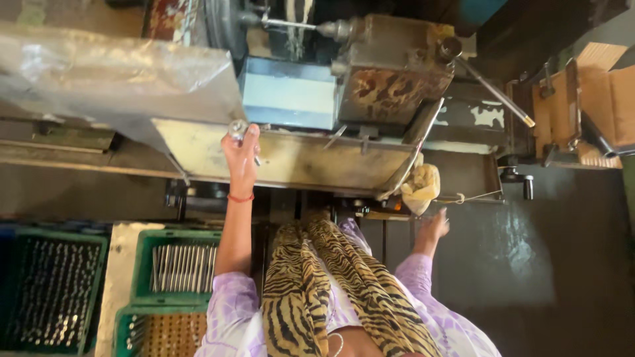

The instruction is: The person repeatedly picks metal rods from a green crate, inserts them into a grinding machine, and operates a lever to process each rod. After processing, the rods are placed into a second crate. The cycle continues throughout the clip.

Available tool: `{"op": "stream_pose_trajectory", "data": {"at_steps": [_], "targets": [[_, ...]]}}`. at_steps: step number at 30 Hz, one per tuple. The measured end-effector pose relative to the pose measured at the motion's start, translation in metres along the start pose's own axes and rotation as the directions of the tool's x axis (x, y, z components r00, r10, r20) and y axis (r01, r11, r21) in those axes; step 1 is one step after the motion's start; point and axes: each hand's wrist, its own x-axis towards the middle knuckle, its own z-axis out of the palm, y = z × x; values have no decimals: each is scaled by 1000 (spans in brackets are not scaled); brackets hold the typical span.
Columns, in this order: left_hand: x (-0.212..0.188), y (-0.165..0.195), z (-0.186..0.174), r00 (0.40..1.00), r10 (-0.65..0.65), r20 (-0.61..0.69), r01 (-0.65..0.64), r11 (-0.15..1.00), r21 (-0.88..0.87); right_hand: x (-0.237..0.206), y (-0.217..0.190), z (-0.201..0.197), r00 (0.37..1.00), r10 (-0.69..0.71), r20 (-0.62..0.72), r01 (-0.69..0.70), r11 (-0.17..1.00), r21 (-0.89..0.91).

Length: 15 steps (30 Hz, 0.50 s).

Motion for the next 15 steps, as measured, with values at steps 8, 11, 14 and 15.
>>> {"op": "stream_pose_trajectory", "data": {"at_steps": [8, 11, 14, 15], "targets": [[-82, -23, -112, 925, 350, -147, -61, 521, 852, -64, -10, 175, 346, -357, 867, 935, 209, -287], [-106, -27, -131, 894, 93, -439, 91, 920, 381, -84, -5, 219, 349, -197, 916, 909, -168, -382], [-118, -15, -145, 908, -127, -398, -68, 895, -441, -91, -16, 243, 276, -280, 920, 861, -354, -366], [-122, -9, -149, 926, -122, -357, -141, 766, -627, -88, -21, 241, 308, -199, 930, 932, -134, -337]]}}
